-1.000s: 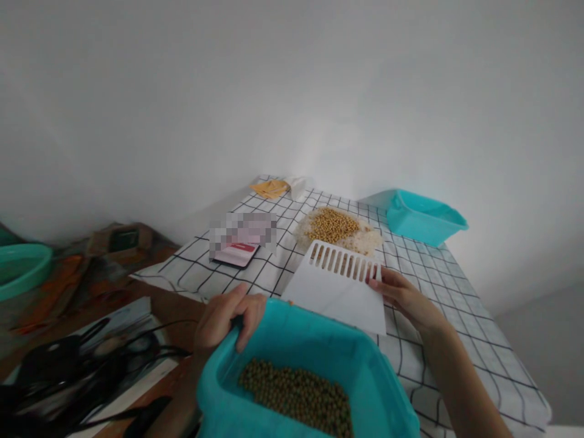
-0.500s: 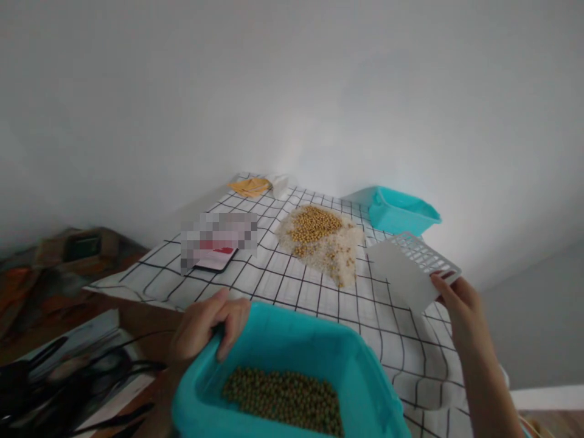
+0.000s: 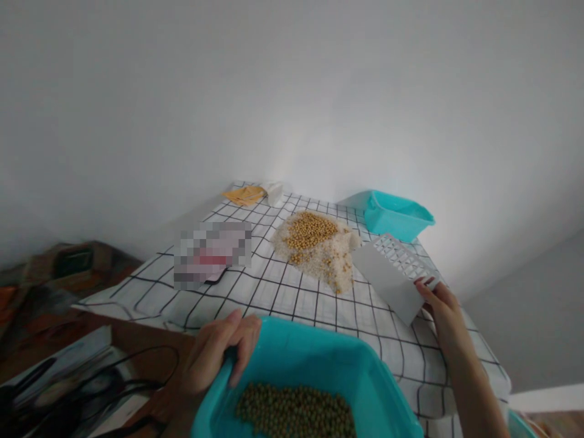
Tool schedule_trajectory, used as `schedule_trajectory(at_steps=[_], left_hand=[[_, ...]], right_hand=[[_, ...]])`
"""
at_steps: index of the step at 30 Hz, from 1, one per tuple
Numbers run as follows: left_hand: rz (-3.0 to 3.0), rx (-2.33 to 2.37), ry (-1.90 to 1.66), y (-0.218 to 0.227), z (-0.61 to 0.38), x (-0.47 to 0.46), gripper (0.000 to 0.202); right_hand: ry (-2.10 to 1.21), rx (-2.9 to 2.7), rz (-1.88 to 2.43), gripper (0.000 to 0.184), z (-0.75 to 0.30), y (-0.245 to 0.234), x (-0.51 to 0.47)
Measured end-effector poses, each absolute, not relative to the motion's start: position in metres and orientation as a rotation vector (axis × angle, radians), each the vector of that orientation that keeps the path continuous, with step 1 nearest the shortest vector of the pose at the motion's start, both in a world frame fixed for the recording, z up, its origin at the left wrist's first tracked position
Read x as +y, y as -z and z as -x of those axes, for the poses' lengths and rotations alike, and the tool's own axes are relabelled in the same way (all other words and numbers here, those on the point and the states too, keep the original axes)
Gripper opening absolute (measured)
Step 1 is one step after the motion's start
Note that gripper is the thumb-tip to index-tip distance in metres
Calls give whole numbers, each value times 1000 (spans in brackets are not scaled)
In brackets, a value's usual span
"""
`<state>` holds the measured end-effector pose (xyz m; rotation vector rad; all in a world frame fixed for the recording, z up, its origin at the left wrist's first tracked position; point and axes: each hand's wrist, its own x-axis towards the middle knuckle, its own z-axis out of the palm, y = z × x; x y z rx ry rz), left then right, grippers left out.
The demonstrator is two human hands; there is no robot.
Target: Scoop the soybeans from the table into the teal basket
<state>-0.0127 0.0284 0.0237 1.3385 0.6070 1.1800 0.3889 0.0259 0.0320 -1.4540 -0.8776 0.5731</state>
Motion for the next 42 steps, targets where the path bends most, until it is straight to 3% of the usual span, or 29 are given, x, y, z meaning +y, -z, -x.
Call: schedule_trajectory(at_steps=[6,11,16,26,36,42], left_hand=[[-1341,555,-1171,-19,15,30,72],[-1328,523,-1164,-17,16,31,70],[-1338,539,-1135,-18,18,32,71],[-1328,545,-1119,-18,19,33,73],[-1322,539,-1138,-18,17,35,74],[-1354,550,-1125,-19,18,34,74]], right_hand=[[-477,-1015,1430,32,-363,-23,22],[-680,-1185,1435,36,-325,-24,33],[-575,-1270,1493,34,-295,-30,35],[-349,-1401,1582,16,-264,-51,29],[-344,-1401,1502,19,-288,-64,31],[-500,-1172,1291,28,-320,-55,40]])
